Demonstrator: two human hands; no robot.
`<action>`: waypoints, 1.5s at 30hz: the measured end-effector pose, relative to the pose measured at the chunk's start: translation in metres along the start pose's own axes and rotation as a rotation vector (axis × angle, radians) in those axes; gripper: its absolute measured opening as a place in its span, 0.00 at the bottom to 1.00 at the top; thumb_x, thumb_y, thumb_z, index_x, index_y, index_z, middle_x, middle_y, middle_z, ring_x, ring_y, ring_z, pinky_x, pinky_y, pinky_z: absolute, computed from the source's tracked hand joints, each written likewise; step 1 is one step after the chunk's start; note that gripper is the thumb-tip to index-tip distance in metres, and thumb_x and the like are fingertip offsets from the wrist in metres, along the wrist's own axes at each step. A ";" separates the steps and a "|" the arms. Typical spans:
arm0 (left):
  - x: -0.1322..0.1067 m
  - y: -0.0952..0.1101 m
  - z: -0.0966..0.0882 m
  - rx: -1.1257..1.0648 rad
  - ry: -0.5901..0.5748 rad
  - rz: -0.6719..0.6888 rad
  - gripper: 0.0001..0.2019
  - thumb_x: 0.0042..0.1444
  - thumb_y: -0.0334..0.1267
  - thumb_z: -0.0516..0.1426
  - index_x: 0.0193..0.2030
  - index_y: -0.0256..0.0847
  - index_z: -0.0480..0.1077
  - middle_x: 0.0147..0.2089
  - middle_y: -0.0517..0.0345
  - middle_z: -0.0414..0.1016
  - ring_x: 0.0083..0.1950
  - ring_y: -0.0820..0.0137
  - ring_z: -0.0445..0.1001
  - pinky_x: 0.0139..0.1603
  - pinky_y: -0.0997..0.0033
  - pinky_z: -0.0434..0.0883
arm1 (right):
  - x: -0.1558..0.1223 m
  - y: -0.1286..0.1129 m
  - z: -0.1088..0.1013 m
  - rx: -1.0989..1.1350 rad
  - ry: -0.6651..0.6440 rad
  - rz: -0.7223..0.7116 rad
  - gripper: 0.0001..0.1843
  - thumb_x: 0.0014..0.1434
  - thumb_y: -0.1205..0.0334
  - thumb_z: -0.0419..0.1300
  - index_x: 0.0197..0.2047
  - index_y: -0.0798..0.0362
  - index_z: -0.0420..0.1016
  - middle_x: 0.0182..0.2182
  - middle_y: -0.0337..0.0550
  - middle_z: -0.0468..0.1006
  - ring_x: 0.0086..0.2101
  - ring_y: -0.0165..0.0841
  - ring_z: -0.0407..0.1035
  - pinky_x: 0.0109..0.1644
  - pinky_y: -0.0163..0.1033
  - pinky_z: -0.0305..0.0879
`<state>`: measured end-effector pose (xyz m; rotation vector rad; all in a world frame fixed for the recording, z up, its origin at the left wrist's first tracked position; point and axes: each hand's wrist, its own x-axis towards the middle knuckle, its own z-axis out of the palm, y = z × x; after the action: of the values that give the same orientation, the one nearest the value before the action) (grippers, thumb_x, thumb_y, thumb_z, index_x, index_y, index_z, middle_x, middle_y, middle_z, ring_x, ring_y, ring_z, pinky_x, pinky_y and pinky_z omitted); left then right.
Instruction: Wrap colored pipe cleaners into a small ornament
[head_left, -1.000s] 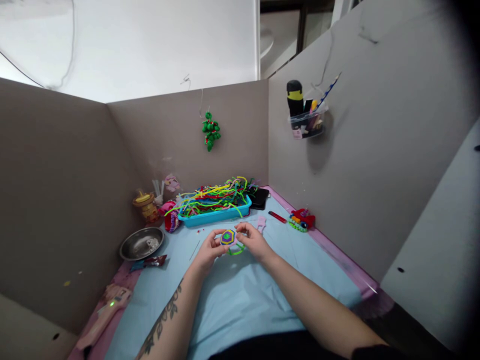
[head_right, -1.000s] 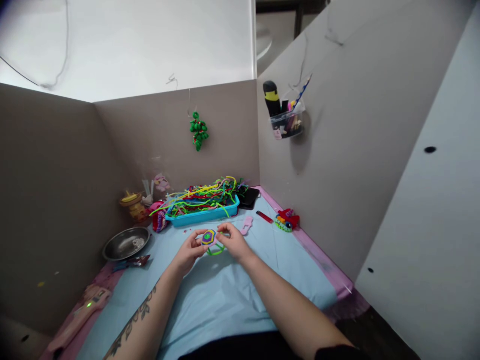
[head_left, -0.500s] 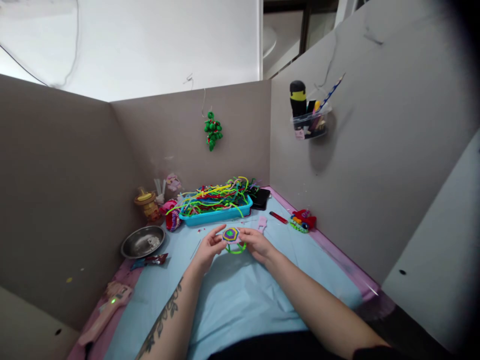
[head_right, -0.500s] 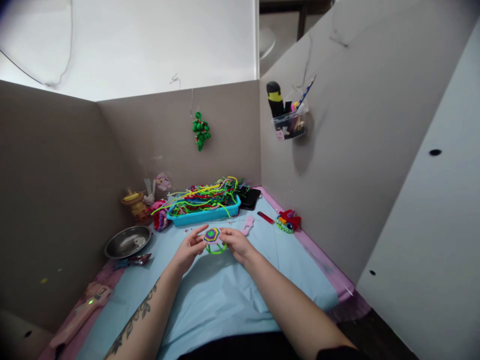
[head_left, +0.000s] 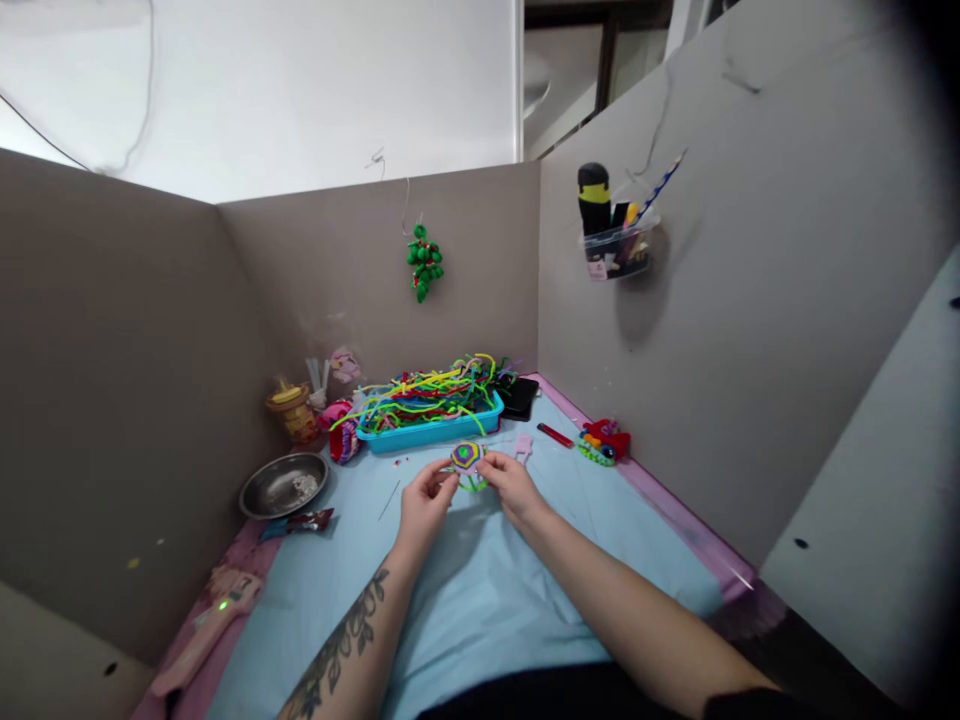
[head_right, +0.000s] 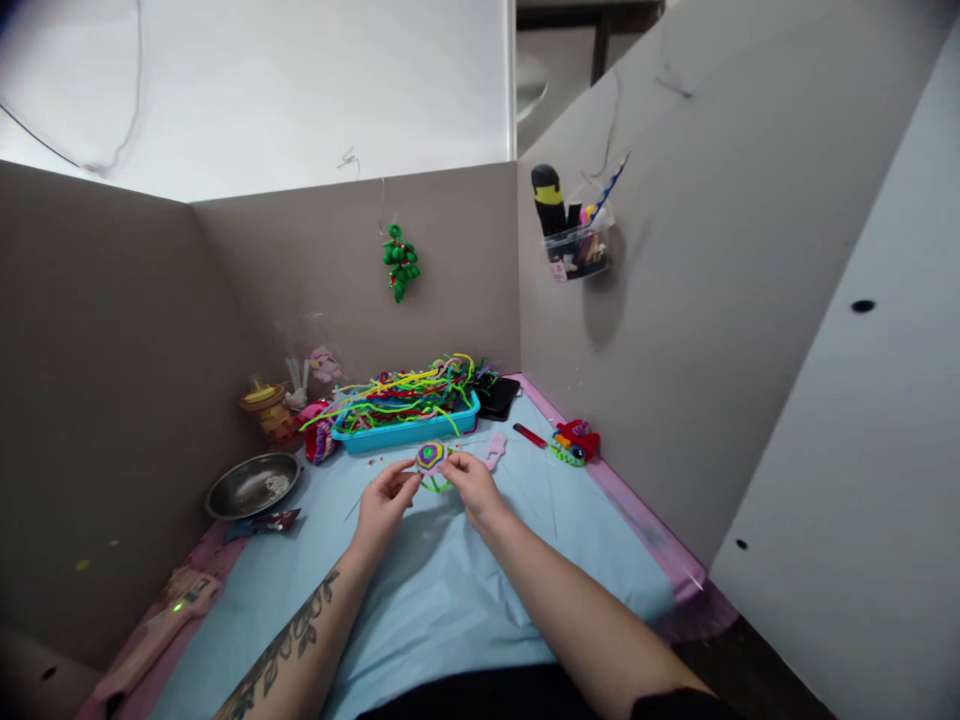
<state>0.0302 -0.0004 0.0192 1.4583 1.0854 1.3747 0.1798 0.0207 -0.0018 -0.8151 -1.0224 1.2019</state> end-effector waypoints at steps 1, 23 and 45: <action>-0.002 0.000 0.003 -0.001 -0.029 -0.005 0.21 0.45 0.43 0.61 0.47 0.38 0.71 0.31 0.54 0.76 0.24 0.74 0.67 0.23 0.75 0.66 | -0.001 0.000 0.001 -0.005 0.011 -0.009 0.16 0.42 0.50 0.65 0.21 0.54 0.66 0.18 0.32 0.63 0.22 0.26 0.55 0.28 0.33 0.51; -0.002 0.005 0.004 -0.065 0.119 -0.025 0.15 0.42 0.42 0.63 0.36 0.37 0.76 0.22 0.60 0.72 0.19 0.79 0.58 0.18 0.78 0.57 | -0.009 0.004 0.007 -0.222 -0.002 -0.154 0.12 0.48 0.52 0.60 0.28 0.53 0.71 0.29 0.39 0.70 0.34 0.33 0.64 0.40 0.37 0.60; 0.001 -0.004 0.007 -0.191 0.190 -0.068 0.14 0.38 0.39 0.66 0.32 0.36 0.73 0.28 0.55 0.77 0.30 0.69 0.73 0.29 0.73 0.68 | -0.016 -0.001 0.012 -0.368 -0.038 -0.201 0.05 0.48 0.60 0.60 0.27 0.52 0.72 0.38 0.44 0.65 0.42 0.36 0.64 0.37 0.36 0.64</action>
<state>0.0375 0.0020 0.0155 1.1621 1.0792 1.5466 0.1677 0.0048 0.0000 -0.9496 -1.3467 0.8721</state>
